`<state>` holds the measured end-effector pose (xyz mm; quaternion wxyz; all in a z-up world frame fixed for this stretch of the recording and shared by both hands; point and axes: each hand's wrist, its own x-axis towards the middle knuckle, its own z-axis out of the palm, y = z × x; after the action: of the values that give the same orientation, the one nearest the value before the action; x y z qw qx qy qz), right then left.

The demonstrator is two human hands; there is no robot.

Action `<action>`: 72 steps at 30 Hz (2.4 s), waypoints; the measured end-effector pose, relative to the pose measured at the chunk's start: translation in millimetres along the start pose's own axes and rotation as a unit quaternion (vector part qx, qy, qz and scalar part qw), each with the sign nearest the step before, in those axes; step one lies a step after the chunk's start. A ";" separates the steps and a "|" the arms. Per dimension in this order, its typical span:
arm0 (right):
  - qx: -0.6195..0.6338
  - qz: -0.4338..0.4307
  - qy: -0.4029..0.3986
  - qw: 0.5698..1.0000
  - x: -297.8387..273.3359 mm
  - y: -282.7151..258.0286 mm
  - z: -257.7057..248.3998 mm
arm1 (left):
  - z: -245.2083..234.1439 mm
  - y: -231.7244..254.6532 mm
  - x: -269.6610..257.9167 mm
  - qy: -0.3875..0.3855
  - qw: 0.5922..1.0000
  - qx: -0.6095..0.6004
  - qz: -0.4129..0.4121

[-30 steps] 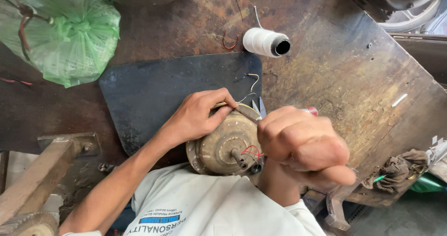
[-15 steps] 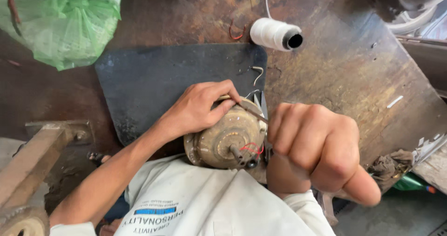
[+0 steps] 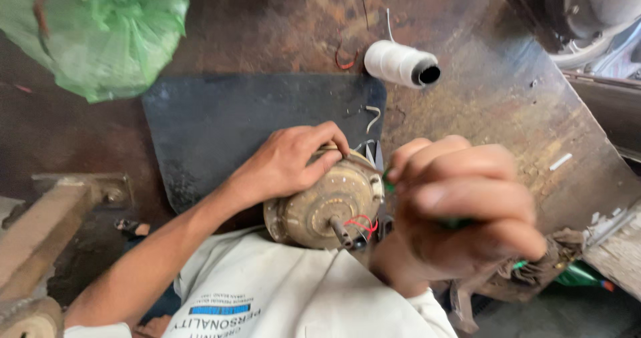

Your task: The person uses a screwdriver to adjust wires on a motor stator, then places a cover on the stator and taps it with a hammer. They later return to the workbench to twist and secure the wires on the stator shaft.

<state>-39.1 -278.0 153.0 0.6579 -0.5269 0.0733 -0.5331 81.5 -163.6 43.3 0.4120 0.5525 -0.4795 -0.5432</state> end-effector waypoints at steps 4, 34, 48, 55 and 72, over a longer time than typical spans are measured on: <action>0.098 -0.027 -0.033 0.994 -1.7 5.4 -3.6 | -4.0 0.9 3.4 0.013 1.000 0.005 -0.004; -0.356 0.138 -0.166 0.909 -57.1 -119.2 21.8 | 22.1 61.9 -9.3 0.009 0.981 0.159 0.113; -0.469 0.083 -0.059 0.877 -74.9 -109.6 17.5 | 28.8 67.2 -9.6 -0.012 0.962 0.238 0.134; -0.362 -0.009 0.134 0.923 -101.6 -149.4 18.0 | 2.1 62.4 -21.6 -0.064 0.929 0.193 0.309; -0.375 0.369 0.392 0.754 -261.2 -59.3 -17.1 | -19.2 27.3 -46.9 -0.056 0.978 0.128 0.157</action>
<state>-197.4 -77.8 69.8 0.4668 -0.4083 0.7078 -0.3383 100.7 -124.5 81.0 0.3900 0.4873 -0.6482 -0.4363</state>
